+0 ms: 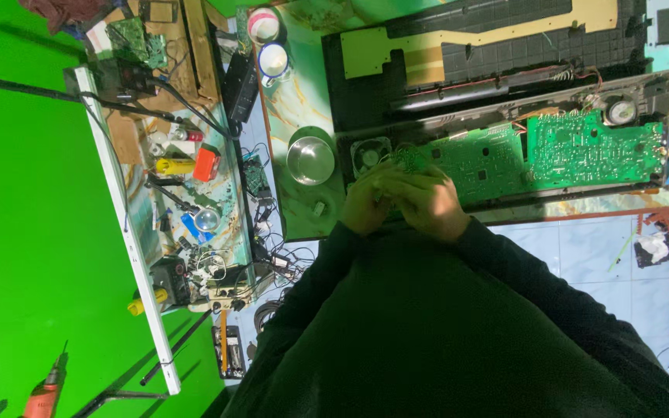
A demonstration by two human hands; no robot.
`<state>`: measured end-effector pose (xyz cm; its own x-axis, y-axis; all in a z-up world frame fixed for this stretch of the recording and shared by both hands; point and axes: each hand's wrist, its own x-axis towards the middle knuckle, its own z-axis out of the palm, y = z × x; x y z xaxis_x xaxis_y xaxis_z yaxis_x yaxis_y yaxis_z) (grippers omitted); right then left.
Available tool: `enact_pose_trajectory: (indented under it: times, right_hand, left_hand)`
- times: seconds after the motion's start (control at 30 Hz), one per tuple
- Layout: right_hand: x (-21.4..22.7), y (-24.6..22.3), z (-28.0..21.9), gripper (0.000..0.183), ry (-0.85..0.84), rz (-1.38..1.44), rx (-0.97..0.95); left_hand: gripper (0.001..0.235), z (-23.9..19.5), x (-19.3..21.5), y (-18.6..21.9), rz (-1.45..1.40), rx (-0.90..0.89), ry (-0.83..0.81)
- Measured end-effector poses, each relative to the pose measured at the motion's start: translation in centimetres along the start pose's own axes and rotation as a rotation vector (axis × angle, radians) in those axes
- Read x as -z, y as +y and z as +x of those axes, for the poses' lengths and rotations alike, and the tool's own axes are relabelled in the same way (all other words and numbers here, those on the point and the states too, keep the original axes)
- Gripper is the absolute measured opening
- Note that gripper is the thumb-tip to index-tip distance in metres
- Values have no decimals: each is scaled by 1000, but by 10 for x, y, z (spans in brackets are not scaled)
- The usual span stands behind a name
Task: The person uses a screwdriver to remove screws from a circuit board inside an electronic device. They place the screws into a metal bowl and continue to unscrew and adjust components on the board.
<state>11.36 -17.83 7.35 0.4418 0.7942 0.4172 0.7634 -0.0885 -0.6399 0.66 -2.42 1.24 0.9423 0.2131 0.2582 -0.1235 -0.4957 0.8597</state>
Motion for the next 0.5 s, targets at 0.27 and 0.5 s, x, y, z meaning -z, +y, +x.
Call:
enact_pose_trajectory:
  times: [0.27,0.5]
  right_hand:
    - [-2,6,-2,29,34,137,-108]
    - [16,22,8,24,-133,232,-61]
  left_hand:
    - [31,-4,-11,4,94,43,92]
    - [31,1,-10,-7,134,-12,-17]
